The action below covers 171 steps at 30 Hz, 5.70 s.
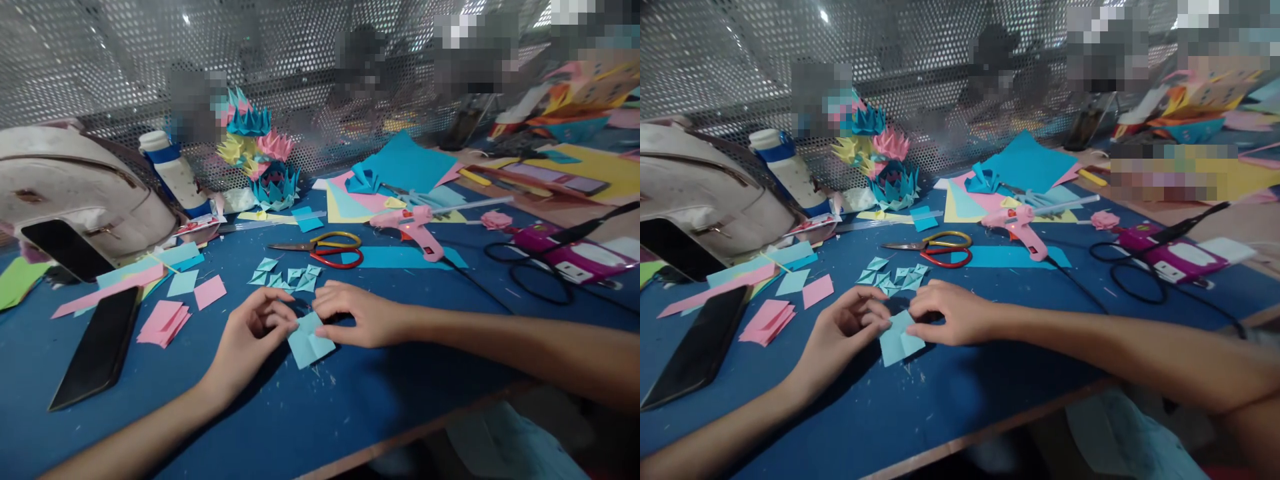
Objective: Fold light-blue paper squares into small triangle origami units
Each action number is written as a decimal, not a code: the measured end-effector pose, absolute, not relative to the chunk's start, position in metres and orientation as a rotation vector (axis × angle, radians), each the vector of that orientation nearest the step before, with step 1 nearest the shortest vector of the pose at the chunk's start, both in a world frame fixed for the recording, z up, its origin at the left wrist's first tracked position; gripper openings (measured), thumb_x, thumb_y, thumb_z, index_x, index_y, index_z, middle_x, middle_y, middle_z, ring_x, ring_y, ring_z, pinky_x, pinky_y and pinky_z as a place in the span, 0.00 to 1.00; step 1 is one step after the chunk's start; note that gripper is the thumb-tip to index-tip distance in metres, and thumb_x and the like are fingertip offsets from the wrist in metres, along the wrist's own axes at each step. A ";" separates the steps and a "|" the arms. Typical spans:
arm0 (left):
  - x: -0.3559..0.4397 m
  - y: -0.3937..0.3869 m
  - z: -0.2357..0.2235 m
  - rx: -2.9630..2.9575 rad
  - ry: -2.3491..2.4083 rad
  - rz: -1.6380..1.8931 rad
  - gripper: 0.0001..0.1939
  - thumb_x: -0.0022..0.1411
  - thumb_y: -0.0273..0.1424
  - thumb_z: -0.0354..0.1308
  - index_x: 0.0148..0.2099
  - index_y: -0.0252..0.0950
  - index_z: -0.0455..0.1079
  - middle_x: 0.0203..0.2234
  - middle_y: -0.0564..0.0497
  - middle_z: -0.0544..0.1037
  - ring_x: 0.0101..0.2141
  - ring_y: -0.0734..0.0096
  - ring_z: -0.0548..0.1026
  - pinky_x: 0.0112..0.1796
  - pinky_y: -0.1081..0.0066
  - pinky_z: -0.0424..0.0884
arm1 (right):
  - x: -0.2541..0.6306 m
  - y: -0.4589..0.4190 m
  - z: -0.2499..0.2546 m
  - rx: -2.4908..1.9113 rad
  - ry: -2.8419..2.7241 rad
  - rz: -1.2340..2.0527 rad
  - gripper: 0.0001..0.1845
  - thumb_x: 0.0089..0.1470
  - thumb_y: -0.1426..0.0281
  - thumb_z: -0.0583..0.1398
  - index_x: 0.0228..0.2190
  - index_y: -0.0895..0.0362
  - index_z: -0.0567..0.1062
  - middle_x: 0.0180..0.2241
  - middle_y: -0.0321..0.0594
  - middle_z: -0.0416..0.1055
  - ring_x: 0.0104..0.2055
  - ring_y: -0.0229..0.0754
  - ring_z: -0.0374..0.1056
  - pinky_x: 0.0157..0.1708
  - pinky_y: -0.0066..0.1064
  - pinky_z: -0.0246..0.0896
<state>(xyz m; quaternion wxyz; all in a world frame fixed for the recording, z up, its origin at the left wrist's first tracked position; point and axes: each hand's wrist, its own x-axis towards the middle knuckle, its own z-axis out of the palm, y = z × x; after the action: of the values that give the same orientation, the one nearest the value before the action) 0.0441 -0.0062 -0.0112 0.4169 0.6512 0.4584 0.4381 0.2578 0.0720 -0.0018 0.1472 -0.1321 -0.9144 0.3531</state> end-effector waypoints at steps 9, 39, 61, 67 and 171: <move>0.035 -0.016 -0.010 2.003 1.027 0.972 0.04 0.66 0.26 0.60 0.43 0.38 0.75 0.41 0.49 0.76 0.40 0.70 0.75 0.41 0.71 0.71 | 0.257 0.067 -0.001 -0.519 -2.611 0.938 0.10 0.61 0.71 0.57 0.27 0.58 0.70 0.26 0.32 0.67 0.31 0.35 0.59 0.39 0.32 0.48; 0.026 -0.030 -0.012 3.012 0.989 0.657 0.22 0.76 0.24 0.37 0.53 0.30 0.74 0.49 0.45 0.79 0.48 0.61 0.72 0.53 0.61 0.57 | 0.271 0.078 -0.004 0.023 -2.709 0.237 0.09 0.66 0.67 0.57 0.43 0.56 0.75 0.40 0.32 0.78 0.41 0.37 0.64 0.40 0.33 0.58; 0.028 -0.027 -0.009 2.976 0.976 0.585 0.20 0.76 0.24 0.39 0.56 0.31 0.72 0.44 0.47 0.79 0.46 0.62 0.72 0.51 0.61 0.58 | 0.269 0.078 -0.001 0.031 -2.787 0.291 0.12 0.67 0.68 0.55 0.37 0.56 0.78 0.42 0.35 0.75 0.40 0.40 0.62 0.42 0.35 0.56; 0.030 -0.027 -0.010 2.981 1.020 0.586 0.20 0.76 0.25 0.39 0.54 0.33 0.73 0.44 0.48 0.79 0.45 0.62 0.72 0.51 0.61 0.59 | 0.267 0.068 -0.001 -0.189 -2.813 0.138 0.13 0.67 0.66 0.54 0.37 0.55 0.78 0.37 0.37 0.72 0.37 0.42 0.59 0.38 0.36 0.52; 0.041 -0.029 -0.011 2.966 0.981 0.451 0.19 0.74 0.24 0.42 0.61 0.31 0.67 0.50 0.43 0.75 0.48 0.59 0.70 0.50 0.58 0.57 | 0.280 0.091 0.019 0.076 -2.976 0.355 0.14 0.66 0.67 0.57 0.28 0.57 0.75 0.27 0.34 0.68 0.33 0.40 0.54 0.33 0.36 0.46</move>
<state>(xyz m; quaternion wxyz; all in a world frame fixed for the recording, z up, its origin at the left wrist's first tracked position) 0.0408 -0.0289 -0.0109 -0.0073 0.9397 0.3107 0.1429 0.2803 0.0908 0.0189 0.0715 0.0253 -0.9901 0.1182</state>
